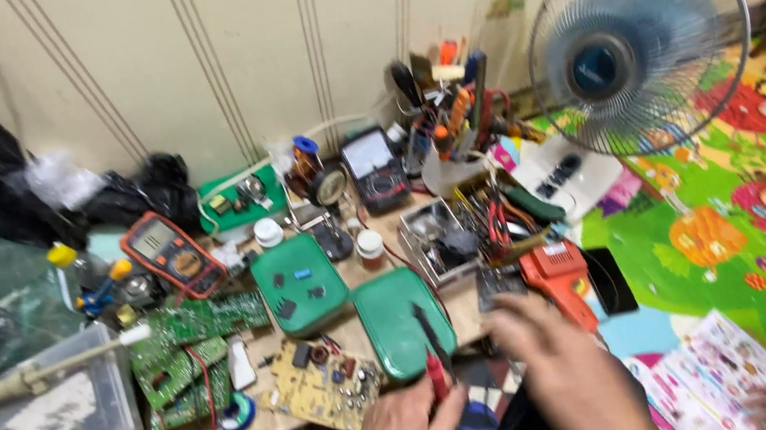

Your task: Diagnosing and repairing electronic circuit boards by testing components with a multimeter and inspecting parts.

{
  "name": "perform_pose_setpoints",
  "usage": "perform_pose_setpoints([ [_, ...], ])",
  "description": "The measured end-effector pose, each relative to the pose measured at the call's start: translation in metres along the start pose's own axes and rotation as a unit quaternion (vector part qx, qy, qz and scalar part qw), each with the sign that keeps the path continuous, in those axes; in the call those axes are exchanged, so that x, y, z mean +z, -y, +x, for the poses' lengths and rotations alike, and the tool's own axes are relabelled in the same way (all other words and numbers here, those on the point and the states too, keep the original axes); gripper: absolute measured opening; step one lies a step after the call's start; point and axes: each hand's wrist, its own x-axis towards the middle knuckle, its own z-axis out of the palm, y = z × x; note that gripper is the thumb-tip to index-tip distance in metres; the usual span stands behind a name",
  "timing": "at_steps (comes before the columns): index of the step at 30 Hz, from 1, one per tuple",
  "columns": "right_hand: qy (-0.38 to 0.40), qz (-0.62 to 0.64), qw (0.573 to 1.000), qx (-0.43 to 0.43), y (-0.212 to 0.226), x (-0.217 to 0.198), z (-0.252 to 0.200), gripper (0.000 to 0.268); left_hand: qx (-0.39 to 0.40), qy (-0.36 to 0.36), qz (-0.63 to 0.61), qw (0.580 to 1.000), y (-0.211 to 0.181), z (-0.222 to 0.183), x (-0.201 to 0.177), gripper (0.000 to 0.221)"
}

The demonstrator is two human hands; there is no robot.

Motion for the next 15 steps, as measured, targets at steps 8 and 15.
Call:
perform_pose_setpoints([
  [8, 0.251, 0.22, 0.935, 0.12, -0.009, 0.133, 0.038, 0.055, 0.039, -0.026, 0.09, 0.995, 0.113, -0.011, 0.047, 0.03],
  [15, 0.292, 0.43, 0.804, 0.29, -0.043, 0.167, 0.056, 0.041, 0.077, -0.072, 0.041, 0.994, 0.132, -0.023, 0.019, 0.02],
])
